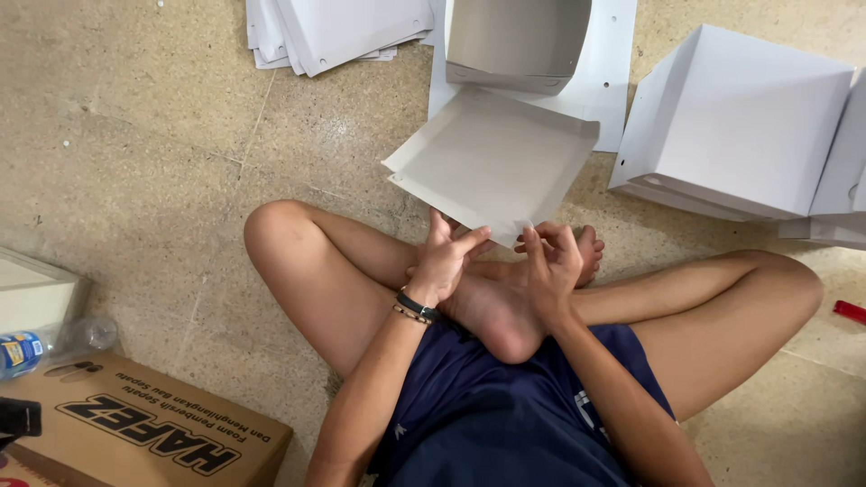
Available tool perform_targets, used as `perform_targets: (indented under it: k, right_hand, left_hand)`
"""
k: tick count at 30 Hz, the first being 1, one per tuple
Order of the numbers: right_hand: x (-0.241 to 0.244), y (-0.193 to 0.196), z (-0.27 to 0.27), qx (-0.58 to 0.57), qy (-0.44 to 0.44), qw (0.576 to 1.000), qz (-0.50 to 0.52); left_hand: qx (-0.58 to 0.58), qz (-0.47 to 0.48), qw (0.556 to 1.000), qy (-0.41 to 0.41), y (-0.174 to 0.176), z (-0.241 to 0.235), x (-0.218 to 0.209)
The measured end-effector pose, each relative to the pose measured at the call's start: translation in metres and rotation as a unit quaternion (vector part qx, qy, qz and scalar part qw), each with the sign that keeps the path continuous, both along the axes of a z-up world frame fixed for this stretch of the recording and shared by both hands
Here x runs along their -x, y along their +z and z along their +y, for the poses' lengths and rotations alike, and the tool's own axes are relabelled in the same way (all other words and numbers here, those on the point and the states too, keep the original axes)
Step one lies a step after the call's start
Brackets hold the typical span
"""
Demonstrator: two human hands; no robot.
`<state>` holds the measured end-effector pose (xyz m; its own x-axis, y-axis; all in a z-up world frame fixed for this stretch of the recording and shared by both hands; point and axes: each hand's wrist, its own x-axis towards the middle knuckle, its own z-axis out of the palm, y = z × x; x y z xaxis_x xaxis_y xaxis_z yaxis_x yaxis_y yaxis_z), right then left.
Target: The person sits on the floor and assembles white cardboard boxes by folding the flat pieces and inserting tabs into slots. They handle the boxes one at a time, stacking the finished ones to the side.
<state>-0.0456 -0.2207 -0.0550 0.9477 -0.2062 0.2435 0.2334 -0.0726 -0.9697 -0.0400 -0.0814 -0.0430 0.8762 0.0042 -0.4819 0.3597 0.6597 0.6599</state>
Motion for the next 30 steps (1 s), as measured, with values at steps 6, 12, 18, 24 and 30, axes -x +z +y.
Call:
perform_targets:
  k: [6, 12, 18, 24, 30]
  right_hand:
    - [-0.014, 0.011, -0.004, -0.033, -0.009, 0.997, 0.064]
    - [-0.013, -0.013, -0.013, -0.137, -0.044, 0.976, 0.164]
    - [-0.015, -0.027, -0.018, -0.136, -0.088, 0.974, 0.157]
    - [-0.027, -0.011, -0.025, -0.086, -0.069, 0.989, 0.094]
    - [-0.027, -0.017, -0.030, -0.120, -0.048, 0.988, 0.082]
  left_hand:
    - [-0.099, 0.054, 0.991, -0.074, -0.016, -0.017, 0.003]
    - [-0.107, 0.092, 0.986, -0.088, -0.048, -0.043, -0.008]
    - [-0.241, 0.048, 0.943, -0.225, -0.031, -0.048, -0.006]
    - [-0.486, -0.174, 0.847, -0.125, 0.041, -0.029, -0.018]
    - [-0.523, -0.282, 0.790, -0.150, 0.056, -0.043, -0.037]
